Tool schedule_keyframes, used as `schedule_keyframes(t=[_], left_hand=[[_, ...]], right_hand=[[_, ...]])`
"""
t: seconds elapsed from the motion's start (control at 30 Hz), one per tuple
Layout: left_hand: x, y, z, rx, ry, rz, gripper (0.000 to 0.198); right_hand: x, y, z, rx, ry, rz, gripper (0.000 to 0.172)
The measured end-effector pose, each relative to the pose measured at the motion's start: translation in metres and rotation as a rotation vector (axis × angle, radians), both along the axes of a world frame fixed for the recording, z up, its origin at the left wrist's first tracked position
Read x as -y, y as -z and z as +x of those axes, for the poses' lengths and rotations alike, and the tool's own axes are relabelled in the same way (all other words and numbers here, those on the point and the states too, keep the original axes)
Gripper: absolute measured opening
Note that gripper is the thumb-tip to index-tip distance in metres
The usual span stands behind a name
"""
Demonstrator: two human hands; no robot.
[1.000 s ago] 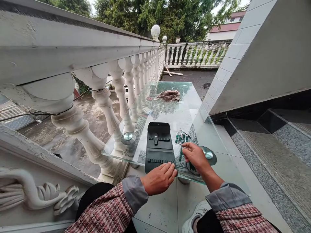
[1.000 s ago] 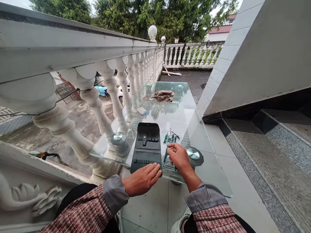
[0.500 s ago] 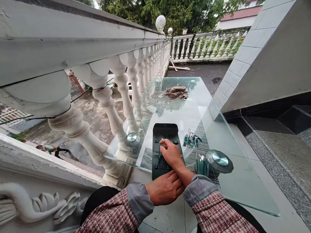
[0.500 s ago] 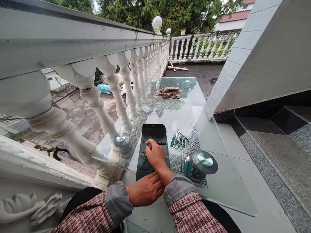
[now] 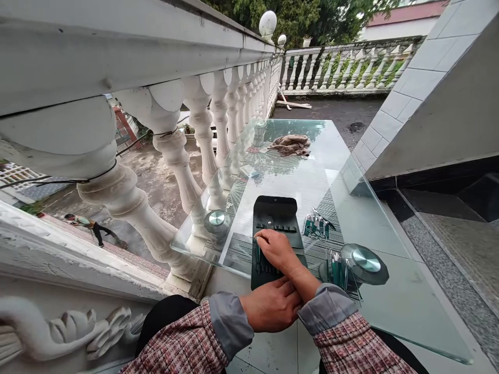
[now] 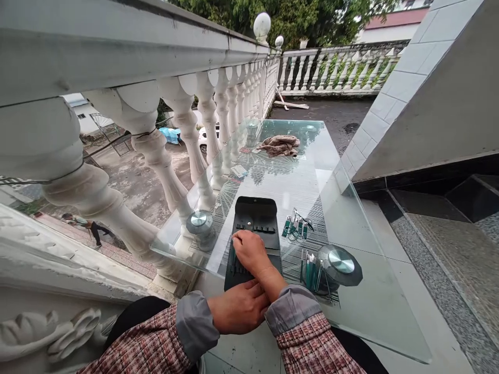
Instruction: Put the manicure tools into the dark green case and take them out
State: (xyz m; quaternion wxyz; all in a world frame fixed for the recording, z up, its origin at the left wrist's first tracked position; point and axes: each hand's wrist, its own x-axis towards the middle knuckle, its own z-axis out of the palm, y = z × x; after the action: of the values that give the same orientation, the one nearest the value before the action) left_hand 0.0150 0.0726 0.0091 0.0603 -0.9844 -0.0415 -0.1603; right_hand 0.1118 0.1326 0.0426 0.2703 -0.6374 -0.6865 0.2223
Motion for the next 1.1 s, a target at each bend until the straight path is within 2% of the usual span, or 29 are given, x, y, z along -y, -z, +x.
schedule_keyframes(t=[0.23,0.47,0.67,0.77,0.87,0.93,1.0,1.1], left_hand=[[-0.001,0.001,0.000,-0.008,0.015,0.036,0.028],[-0.001,-0.004,-0.004,-0.091,0.011,0.111,0.028],[-0.003,0.003,-0.005,-0.138,-0.003,0.157,0.033],[-0.004,0.004,-0.004,-0.135,-0.015,0.160,0.034],[-0.005,-0.001,-0.003,-0.091,-0.026,0.163,0.035],[-0.004,-0.005,-0.003,-0.066,-0.031,0.187,0.038],[-0.004,-0.007,-0.004,-0.069,-0.034,0.214,0.040],[-0.004,-0.008,-0.004,-0.089,-0.038,0.220,0.041]], right_hand=[[0.008,-0.006,0.001,0.170,-0.010,-0.033,0.022],[0.015,-0.007,-0.003,0.244,-0.039,-0.007,0.020],[0.026,-0.003,-0.003,0.314,-0.062,0.091,0.025],[0.031,-0.002,0.004,0.245,-0.053,0.188,0.023],[0.036,-0.009,0.030,0.106,0.026,0.307,0.028],[0.040,-0.017,0.059,0.013,0.164,0.334,0.023],[0.046,-0.024,0.095,-0.042,0.330,0.301,0.021],[0.059,-0.029,0.144,0.007,0.522,0.104,0.018]])
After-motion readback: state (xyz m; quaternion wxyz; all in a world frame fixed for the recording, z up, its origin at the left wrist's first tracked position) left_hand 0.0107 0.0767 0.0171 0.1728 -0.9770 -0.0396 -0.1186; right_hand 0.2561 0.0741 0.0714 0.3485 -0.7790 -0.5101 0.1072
